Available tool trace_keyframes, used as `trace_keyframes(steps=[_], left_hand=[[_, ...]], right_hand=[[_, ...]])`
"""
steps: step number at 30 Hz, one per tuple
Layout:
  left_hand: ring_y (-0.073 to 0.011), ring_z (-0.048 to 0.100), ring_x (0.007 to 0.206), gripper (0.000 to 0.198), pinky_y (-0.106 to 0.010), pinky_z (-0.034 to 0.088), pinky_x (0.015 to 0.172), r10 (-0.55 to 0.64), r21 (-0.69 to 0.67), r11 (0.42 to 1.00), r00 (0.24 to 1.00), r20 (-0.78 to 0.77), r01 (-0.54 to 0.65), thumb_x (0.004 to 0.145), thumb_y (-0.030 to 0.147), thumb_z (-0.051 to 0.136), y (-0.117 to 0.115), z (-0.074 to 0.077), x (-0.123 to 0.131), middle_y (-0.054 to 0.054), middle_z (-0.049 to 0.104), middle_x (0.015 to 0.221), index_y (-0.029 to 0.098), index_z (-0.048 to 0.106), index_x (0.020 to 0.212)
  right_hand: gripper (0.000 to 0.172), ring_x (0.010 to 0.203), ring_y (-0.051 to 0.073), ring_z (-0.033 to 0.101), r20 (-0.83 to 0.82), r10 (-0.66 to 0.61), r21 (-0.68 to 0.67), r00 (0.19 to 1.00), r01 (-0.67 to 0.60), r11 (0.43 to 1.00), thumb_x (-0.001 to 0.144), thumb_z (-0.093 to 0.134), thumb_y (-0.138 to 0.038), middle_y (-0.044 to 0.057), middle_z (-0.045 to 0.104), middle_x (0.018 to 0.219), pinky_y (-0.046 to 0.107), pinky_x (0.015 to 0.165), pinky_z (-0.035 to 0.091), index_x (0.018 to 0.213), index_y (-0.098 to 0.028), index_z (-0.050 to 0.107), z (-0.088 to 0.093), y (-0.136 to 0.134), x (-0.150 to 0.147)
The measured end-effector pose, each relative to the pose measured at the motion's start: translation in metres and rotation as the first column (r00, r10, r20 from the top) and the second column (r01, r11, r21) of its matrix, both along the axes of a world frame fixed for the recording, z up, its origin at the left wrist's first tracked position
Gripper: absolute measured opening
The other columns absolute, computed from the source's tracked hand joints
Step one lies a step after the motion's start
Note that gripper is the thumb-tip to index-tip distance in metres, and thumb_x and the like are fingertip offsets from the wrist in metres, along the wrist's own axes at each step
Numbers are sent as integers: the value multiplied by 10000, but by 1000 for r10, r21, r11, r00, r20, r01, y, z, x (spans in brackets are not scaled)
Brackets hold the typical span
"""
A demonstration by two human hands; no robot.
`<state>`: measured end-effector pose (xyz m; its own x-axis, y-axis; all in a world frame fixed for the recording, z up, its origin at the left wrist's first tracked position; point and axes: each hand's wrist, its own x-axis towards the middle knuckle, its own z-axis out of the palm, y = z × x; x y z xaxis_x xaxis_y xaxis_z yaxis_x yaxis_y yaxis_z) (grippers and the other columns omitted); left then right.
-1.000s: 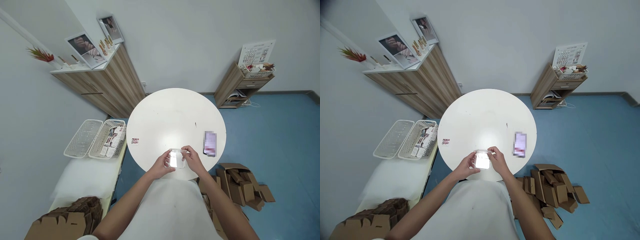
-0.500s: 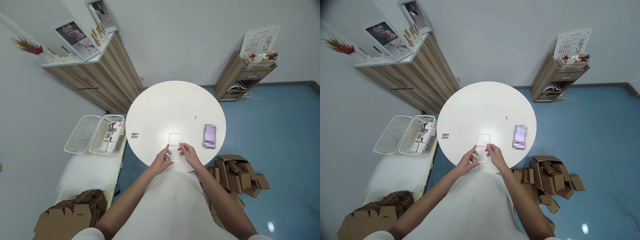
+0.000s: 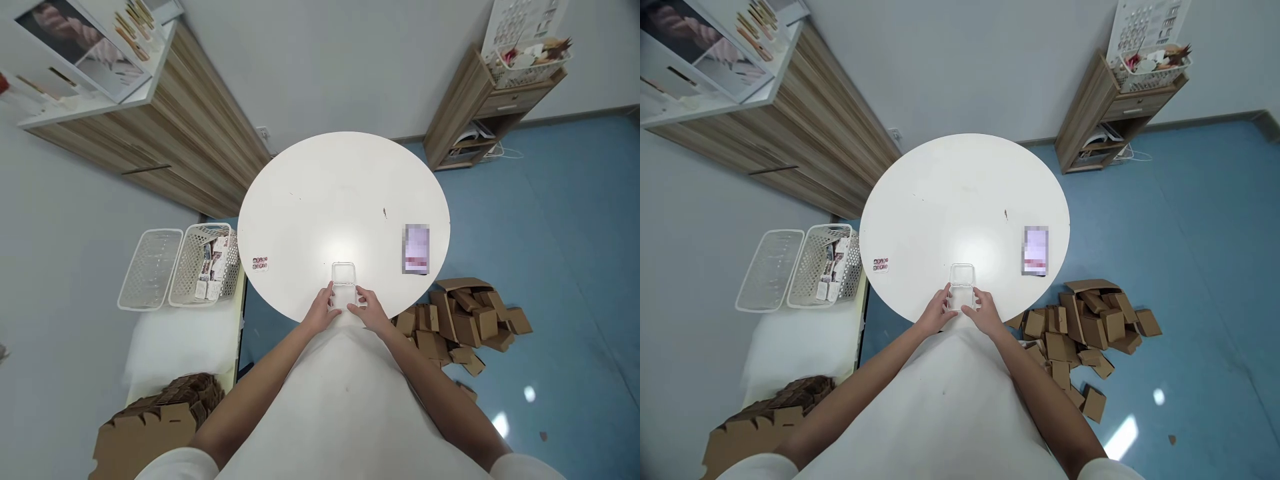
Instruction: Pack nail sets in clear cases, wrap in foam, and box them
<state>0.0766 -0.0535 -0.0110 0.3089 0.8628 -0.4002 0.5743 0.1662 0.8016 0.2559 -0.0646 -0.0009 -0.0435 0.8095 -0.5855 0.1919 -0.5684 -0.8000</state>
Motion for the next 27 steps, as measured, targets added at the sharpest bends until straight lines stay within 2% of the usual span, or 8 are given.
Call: trace_keyframes(steps=[6, 11, 15, 21, 27], left_hand=[[-177, 472, 850, 814, -339, 422, 791, -43, -67, 997, 984, -176, 31, 716, 213, 577, 6, -9, 2, -65, 399, 1016, 238, 104, 1378], [-188, 474, 888, 820, -344, 412, 805, -57, -134, 990, 982, -180, 33, 720, 228, 565, 6, -11, 1, -86, 396, 1061, 210, 76, 1379], [-166, 468, 867, 821, -324, 432, 774, 63, -189, 978, 992, -110, -83, 718, 296, 570, -5, -9, -1, -112, 370, 1123, 181, 87, 1371], [-157, 476, 930, 722, -303, 430, 810, 260, -354, 902, 965, -16, -249, 691, 292, 608, -23, -3, 2, -109, 359, 1173, 200, 258, 1316], [-182, 453, 1027, 668, -312, 397, 888, 365, -377, 868, 930, 44, -323, 676, 215, 614, -10, -3, 8, -107, 353, 1218, 204, 336, 1283]], right_hand=[[641, 958, 182, 498, 34, 0, -17, 999, 1, 1000, 637, 623, -395, 57, 475, 1129, 305, 796, 451, 1233, -245, 439, -13, 3, -4], [643, 915, 164, 508, 38, 30, -31, 999, -29, 999, 643, 617, -389, 61, 470, 1136, 297, 800, 443, 1238, -235, 430, -22, 4, -6], [656, 860, 151, 533, 67, 10, -68, 998, -5, 998, 660, 596, -392, 71, 477, 1128, 297, 778, 449, 1262, -221, 398, -25, 0, -2], [600, 809, 134, 568, 5, 40, -135, 999, -39, 990, 681, 578, -356, 76, 484, 1141, 289, 749, 461, 1238, -206, 415, -17, -6, 4], [560, 874, 155, 581, -43, 4, -106, 999, -9, 994, 682, 580, -320, 93, 469, 1186, 294, 784, 467, 1210, -191, 447, -17, 8, -2]])
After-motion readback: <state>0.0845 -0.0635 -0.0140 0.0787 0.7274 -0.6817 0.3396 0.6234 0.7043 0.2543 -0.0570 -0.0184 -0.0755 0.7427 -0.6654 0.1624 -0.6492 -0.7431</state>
